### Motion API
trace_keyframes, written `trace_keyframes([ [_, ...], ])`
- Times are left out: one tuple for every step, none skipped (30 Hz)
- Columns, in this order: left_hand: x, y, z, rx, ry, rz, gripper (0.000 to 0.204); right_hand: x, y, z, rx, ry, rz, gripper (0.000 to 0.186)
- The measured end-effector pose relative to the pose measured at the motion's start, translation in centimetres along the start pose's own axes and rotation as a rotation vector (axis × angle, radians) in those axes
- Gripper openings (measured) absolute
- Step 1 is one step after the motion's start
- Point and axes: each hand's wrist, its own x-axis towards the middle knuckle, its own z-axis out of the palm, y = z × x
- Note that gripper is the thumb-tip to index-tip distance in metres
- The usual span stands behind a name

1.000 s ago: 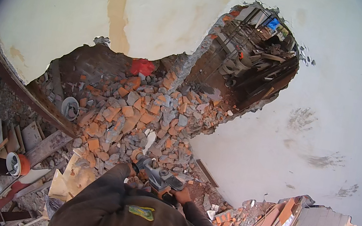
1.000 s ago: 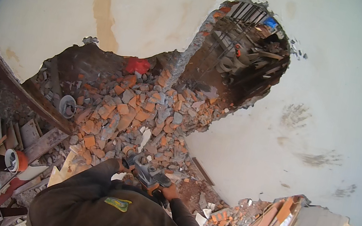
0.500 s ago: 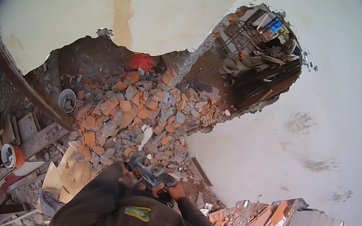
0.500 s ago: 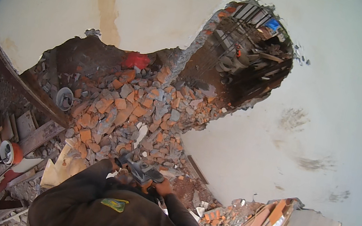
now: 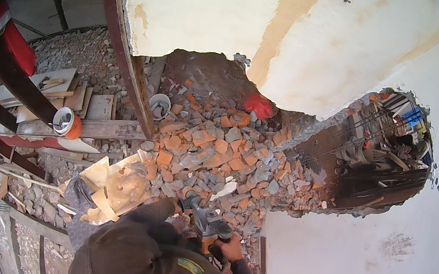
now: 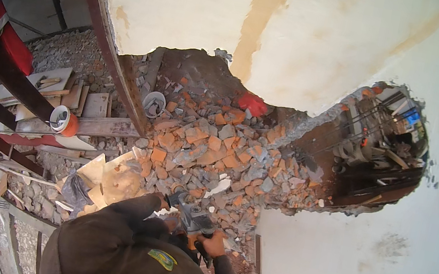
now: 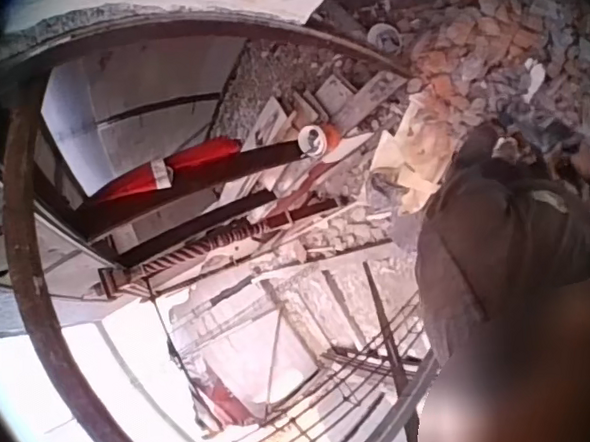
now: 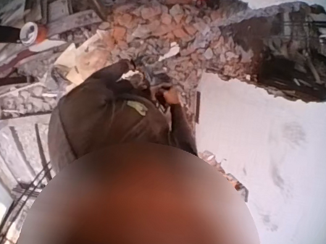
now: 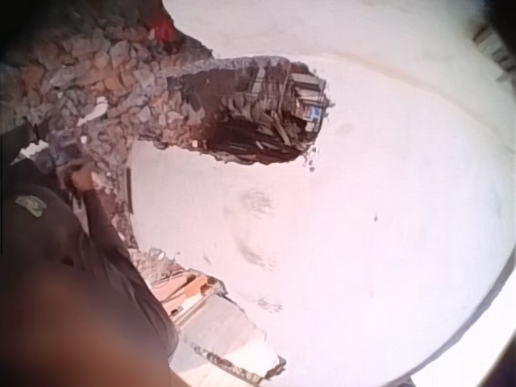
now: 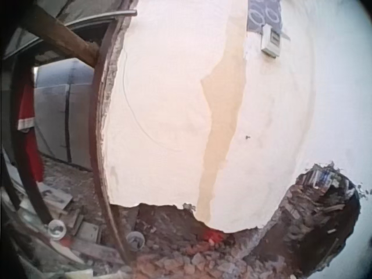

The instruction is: The person uses a rotary hammer to break a wall, repeatedly striking the surface to remove plaster and brick. Debris falls to the floor as the opening expands.

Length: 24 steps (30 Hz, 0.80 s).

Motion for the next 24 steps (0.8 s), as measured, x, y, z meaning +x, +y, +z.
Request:
trace_keyframes([
  [-1.0, -0.7, -0.2, -0.015, 0.000, 0.015, 0.049, 0.0, -1.0, -0.1, -0.009, -0.048, -0.087, 0.036],
  [-2.2, -1.4, -0.2, -0.017, 0.004, 0.025, 0.048, -0.4, -2.1, -0.4, -0.018, -0.112, -0.112, 0.038],
  [-3.4, -1.9, 0.4, -0.105, 0.033, 0.025, 0.047, -1.0, -3.3, -0.9, -0.031, -0.173, -0.126, 0.039],
  [-4.6, -2.3, 0.7, -0.193, 0.067, 0.014, 0.046, -1.5, -4.7, -1.3, -0.032, -0.238, -0.160, 0.040],
  [-5.5, -2.3, 0.8, -0.234, 0.057, 0.062, 0.044, -2.2, -6.2, -1.6, -0.017, -0.251, -0.160, 0.047],
  [-6.5, -2.3, 0.8, -0.287, 0.102, 0.119, 0.043, -3.0, -7.7, -2.1, -0.063, -0.222, -0.172, 0.048],
  [-7.3, -1.6, 1.0, -0.335, 0.136, 0.151, 0.041, -3.9, -9.3, -2.8, -0.114, -0.197, -0.192, 0.048],
  [-8.1, -0.6, 0.9, -0.386, 0.161, 0.177, 0.039, -4.6, -11.0, -3.5, -0.160, -0.175, -0.216, 0.048],
  [-9.0, 0.5, 0.3, -0.383, 0.200, 0.239, 0.041, -5.3, -12.8, -4.2, -0.232, -0.143, -0.282, 0.046],
  [-9.9, 2.0, -0.6, -0.383, 0.215, 0.254, 0.044, -6.1, -14.5, -4.7, -0.285, -0.093, -0.349, 0.044],
  [-11.1, 3.5, -1.6, -0.396, 0.267, 0.360, 0.042, -6.9, -16.2, -5.3, -0.330, -0.042, -0.410, 0.042],
  [-12.4, 5.0, -2.8, -0.418, 0.302, 0.407, 0.040, -7.8, -17.8, -5.8, -0.378, 0.007, -0.470, 0.041],
  [-13.7, 6.8, -4.1, -0.486, 0.292, 0.478, 0.036, -8.7, -19.3, -6.1, -0.421, 0.059, -0.520, 0.038],
  [-15.1, 8.4, -5.4, -0.543, 0.279, 0.543, 0.033, -9.5, -20.8, -6.4, -0.457, 0.099, -0.568, 0.038],
  [-16.5, 10.0, -6.7, -0.528, 0.350, 0.638, 0.030, -10.1, -22.1, -6.6, -0.485, 0.139, -0.620, 0.038],
  [-17.8, 11.3, -7.9, -0.501, 0.422, 0.744, 0.028, -10.8, -23.3, -6.8, -0.509, 0.175, -0.670, 0.038],
  [-19.0, 12.4, -8.9, -0.554, 0.402, 0.806, 0.028, -11.5, -24.4, -7.1, -0.602, 0.194, -0.663, 0.044],
  [-20.0, 13.3, -9.8, -0.608, 0.379, 0.869, 0.028, -12.2, -25.4, -7.3, -0.658, 0.210, -0.692, 0.046],
  [-20.7, 14.1, -10.3, -0.665, 0.342, 0.888, 0.028, -12.8, -26.3, -7.5, -0.715, 0.228, -0.719, 0.048],
  [-21.2, 14.7, -10.5, -0.665, 0.440, 1.002, 0.027, -13.4, -27.1, -7.7, -0.776, 0.247, -0.745, 0.050],
  [-21.3, 15.0, -10.7, -0.669, 0.528, 1.071, 0.026, -13.9, -27.9, -7.8, -0.851, 0.261, -0.805, 0.056],
  [-21.1, 15.4, -10.6, -0.670, 0.600, 1.137, 0.024, -14.4, -28.7, -7.8, -0.904, 0.242, -0.827, 0.056],
  [-20.7, 15.4, -10.6, -0.600, 0.606, 1.150, 0.036, -15.1, -29.4, -7.7, -0.949, 0.229, -0.853, 0.056],
  [-19.9, 15.7, -10.3, -0.786, 0.440, 1.127, 0.039, -15.9, -30.3, -7.6, -0.988, 0.226, -0.895, 0.057],
])
